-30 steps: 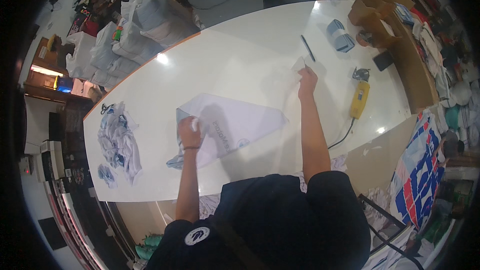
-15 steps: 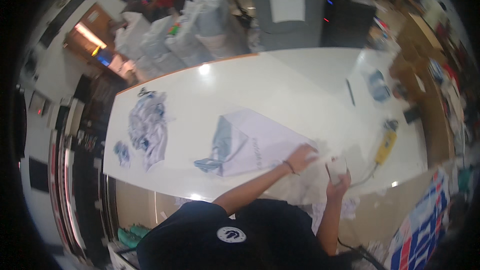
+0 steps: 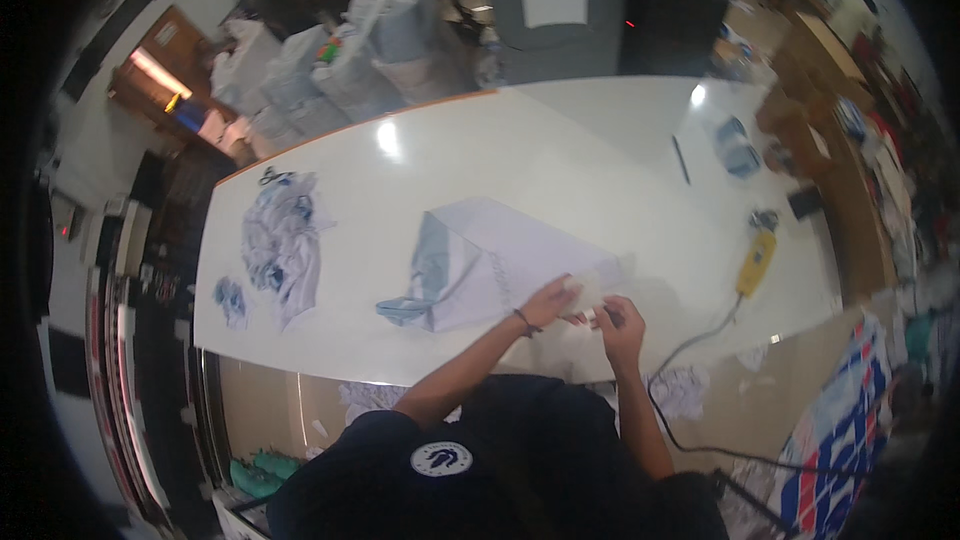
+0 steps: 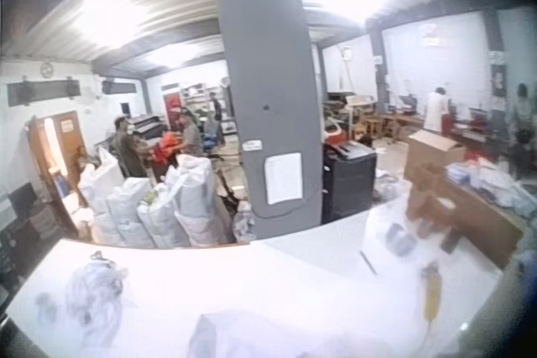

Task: The person folds white shirts with blue accents on a white table, using a yellow handheld tool to press seams and a pen to mark or trace lines. The person repeatedly unfolds, aligns, and refolds each shirt, then sets it aside while another person sorts nearby items.

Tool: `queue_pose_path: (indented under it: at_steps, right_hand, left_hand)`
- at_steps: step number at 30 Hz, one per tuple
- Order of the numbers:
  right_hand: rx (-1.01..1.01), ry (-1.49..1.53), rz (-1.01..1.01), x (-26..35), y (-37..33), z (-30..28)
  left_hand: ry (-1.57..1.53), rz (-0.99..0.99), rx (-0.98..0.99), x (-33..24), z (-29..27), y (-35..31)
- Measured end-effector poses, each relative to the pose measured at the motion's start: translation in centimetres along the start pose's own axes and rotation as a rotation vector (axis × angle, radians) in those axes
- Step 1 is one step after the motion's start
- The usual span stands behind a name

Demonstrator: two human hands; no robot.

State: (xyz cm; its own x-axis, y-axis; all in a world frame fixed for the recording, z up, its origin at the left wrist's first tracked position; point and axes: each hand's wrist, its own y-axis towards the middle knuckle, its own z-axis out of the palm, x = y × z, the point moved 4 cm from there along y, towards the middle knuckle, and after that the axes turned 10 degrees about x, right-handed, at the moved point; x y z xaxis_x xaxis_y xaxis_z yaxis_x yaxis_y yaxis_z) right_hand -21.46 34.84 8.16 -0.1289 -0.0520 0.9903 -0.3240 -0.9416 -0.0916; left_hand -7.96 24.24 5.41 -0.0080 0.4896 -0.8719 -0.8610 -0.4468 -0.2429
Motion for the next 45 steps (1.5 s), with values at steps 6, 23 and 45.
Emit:
queue_pose_path:
  at_steps: [6,23,45]
  right_hand:
    - [-0.107,0.096,0.029,-0.6,0.1,-0.7]
    - [-0.309,0.17,0.08,-3.1,1.7,-0.9]
    - [-0.427,-0.831,-0.059,-4.9,5.3,-3.2]
  left_hand:
    - [0.131,-0.065,-0.102,0.6,0.2,-0.6]
    - [0.433,-0.014,-0.508,0.7,-2.2,-0.9]
    - [0.778,0.009,-0.447,2.0,-3.0,2.4]
